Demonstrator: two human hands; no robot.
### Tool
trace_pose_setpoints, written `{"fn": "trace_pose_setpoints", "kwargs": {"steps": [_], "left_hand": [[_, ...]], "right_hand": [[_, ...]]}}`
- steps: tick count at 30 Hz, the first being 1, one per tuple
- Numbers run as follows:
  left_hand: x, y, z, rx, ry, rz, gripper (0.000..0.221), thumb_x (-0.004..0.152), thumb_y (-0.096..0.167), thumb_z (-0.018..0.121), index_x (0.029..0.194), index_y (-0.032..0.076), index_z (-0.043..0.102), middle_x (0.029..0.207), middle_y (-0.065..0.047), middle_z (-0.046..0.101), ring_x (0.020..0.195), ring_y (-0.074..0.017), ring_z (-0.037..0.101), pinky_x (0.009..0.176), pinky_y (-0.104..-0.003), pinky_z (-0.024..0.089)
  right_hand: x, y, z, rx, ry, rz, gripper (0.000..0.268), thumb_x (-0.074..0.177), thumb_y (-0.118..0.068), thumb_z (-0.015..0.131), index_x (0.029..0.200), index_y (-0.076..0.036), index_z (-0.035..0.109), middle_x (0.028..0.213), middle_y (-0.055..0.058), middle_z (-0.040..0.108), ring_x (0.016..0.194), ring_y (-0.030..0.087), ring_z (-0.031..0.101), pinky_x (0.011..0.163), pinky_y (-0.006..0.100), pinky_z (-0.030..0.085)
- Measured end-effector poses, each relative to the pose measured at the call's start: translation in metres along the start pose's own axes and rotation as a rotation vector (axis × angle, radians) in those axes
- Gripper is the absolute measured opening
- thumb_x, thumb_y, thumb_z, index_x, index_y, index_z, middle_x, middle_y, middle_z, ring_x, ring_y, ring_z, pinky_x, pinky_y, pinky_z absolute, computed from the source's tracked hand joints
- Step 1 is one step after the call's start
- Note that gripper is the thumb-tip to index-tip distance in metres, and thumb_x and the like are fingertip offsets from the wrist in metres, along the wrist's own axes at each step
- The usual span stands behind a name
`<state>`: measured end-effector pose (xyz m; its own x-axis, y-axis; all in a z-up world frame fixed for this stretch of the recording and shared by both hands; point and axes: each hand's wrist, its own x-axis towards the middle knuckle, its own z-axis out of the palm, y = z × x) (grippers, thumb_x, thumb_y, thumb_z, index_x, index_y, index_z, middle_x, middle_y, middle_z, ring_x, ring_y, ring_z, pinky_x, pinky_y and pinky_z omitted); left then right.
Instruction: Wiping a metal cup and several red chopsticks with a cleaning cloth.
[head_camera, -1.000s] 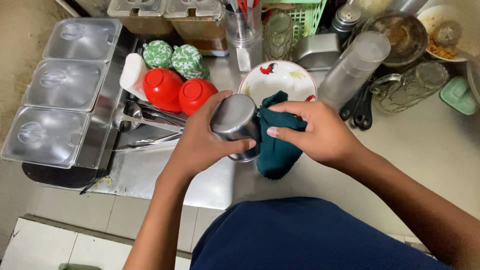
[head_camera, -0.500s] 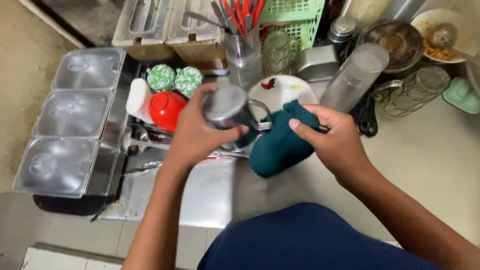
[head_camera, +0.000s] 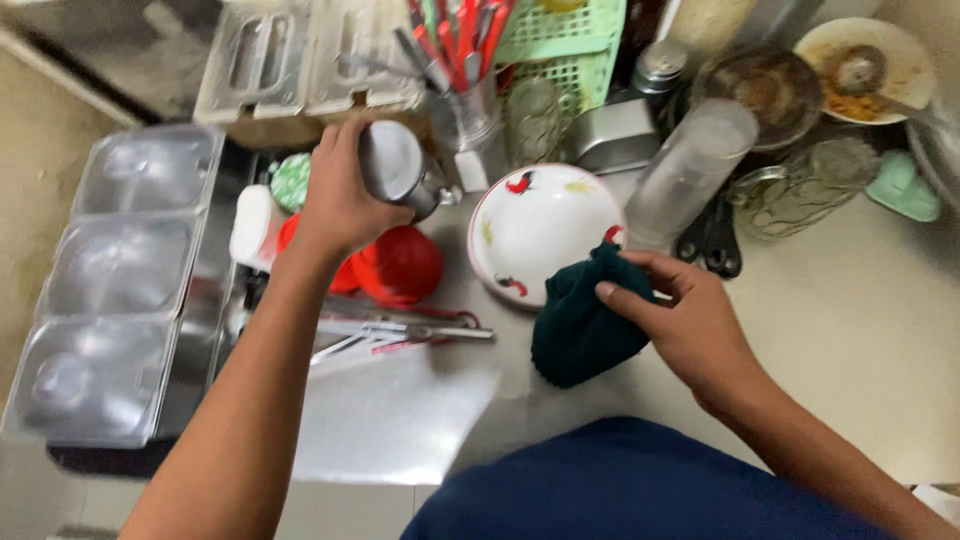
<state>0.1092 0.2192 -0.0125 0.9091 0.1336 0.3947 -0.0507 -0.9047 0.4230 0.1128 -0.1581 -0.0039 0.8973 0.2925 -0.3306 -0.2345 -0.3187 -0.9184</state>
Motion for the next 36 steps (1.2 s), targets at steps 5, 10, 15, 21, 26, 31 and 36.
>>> {"fn": "trace_pose_setpoints", "kwargs": {"steps": [5, 10, 15, 21, 26, 31, 36], "left_hand": [[0.024, -0.013, 0.036, 0.075, -0.13, -0.112, 0.105, 0.045, 0.021, 0.097, 0.137, -0.001, 0.05, 0.125, -0.023, 0.056, 0.116, -0.0453, 0.053, 0.101, -0.05, 0.046], [0.031, -0.02, 0.068, 0.111, -0.208, -0.226, 0.105, 0.042, 0.021, 0.099, 0.133, -0.002, 0.052, 0.127, -0.029, 0.05, 0.116, -0.0481, 0.052, 0.101, -0.047, 0.047], [0.023, -0.022, 0.07, 0.255, -0.239, -0.23, 0.104, 0.049, 0.017, 0.094, 0.144, 0.007, 0.052, 0.137, -0.021, 0.052, 0.126, -0.0449, 0.049, 0.105, -0.05, 0.046], [0.012, -0.035, 0.096, 0.365, -0.268, -0.26, 0.109, 0.056, 0.013, 0.088, 0.155, 0.008, 0.042, 0.146, -0.016, 0.049, 0.132, -0.0439, 0.041, 0.102, -0.061, 0.04], [0.003, 0.032, 0.049, 0.145, -0.185, -0.387, 0.099, 0.06, 0.026, 0.093, 0.146, 0.004, 0.047, 0.142, -0.021, 0.047, 0.129, -0.0437, 0.043, 0.102, -0.057, 0.04], [-0.03, 0.056, 0.023, -0.152, -0.028, -0.318, 0.06, 0.077, 0.025, 0.085, 0.126, -0.003, 0.064, 0.12, -0.022, 0.066, 0.109, -0.0361, 0.067, 0.097, -0.043, 0.053], [-0.051, 0.089, -0.005, -0.397, 0.006, -0.412, 0.038, 0.086, 0.019, 0.074, 0.116, -0.003, 0.069, 0.107, -0.016, 0.077, 0.102, -0.0247, 0.075, 0.09, -0.035, 0.056]], "right_hand": [[0.004, -0.003, -0.003, 0.033, -0.039, -0.03, 0.038, 0.083, -0.016, 0.076, 0.121, -0.008, 0.074, 0.101, 0.003, 0.079, 0.09, 0.011, 0.071, 0.081, 0.027, 0.055], [0.009, 0.001, -0.005, 0.041, -0.116, -0.012, 0.041, 0.083, -0.016, 0.076, 0.123, -0.007, 0.073, 0.098, 0.003, 0.079, 0.086, 0.011, 0.072, 0.077, 0.026, 0.056], [0.013, 0.001, -0.001, -0.044, -0.191, 0.002, 0.041, 0.082, -0.018, 0.077, 0.121, -0.006, 0.072, 0.095, 0.004, 0.079, 0.084, 0.01, 0.072, 0.074, 0.028, 0.056], [0.01, -0.014, 0.001, -0.299, -0.308, -0.072, 0.04, 0.079, -0.022, 0.078, 0.117, -0.01, 0.075, 0.093, 0.005, 0.081, 0.086, 0.011, 0.073, 0.079, 0.029, 0.057], [0.012, -0.012, 0.0, -0.453, -0.393, -0.149, 0.045, 0.08, -0.025, 0.077, 0.124, -0.015, 0.074, 0.1, 0.008, 0.082, 0.091, 0.017, 0.077, 0.084, 0.032, 0.057], [0.016, -0.018, -0.003, -0.649, -0.532, -0.081, 0.048, 0.081, -0.027, 0.078, 0.129, -0.023, 0.071, 0.109, 0.005, 0.08, 0.1, 0.021, 0.076, 0.089, 0.035, 0.056], [0.027, 0.008, -0.009, -0.723, -0.596, -0.076, 0.049, 0.085, -0.028, 0.075, 0.133, -0.025, 0.066, 0.115, 0.005, 0.076, 0.11, 0.022, 0.072, 0.098, 0.034, 0.054]]}}
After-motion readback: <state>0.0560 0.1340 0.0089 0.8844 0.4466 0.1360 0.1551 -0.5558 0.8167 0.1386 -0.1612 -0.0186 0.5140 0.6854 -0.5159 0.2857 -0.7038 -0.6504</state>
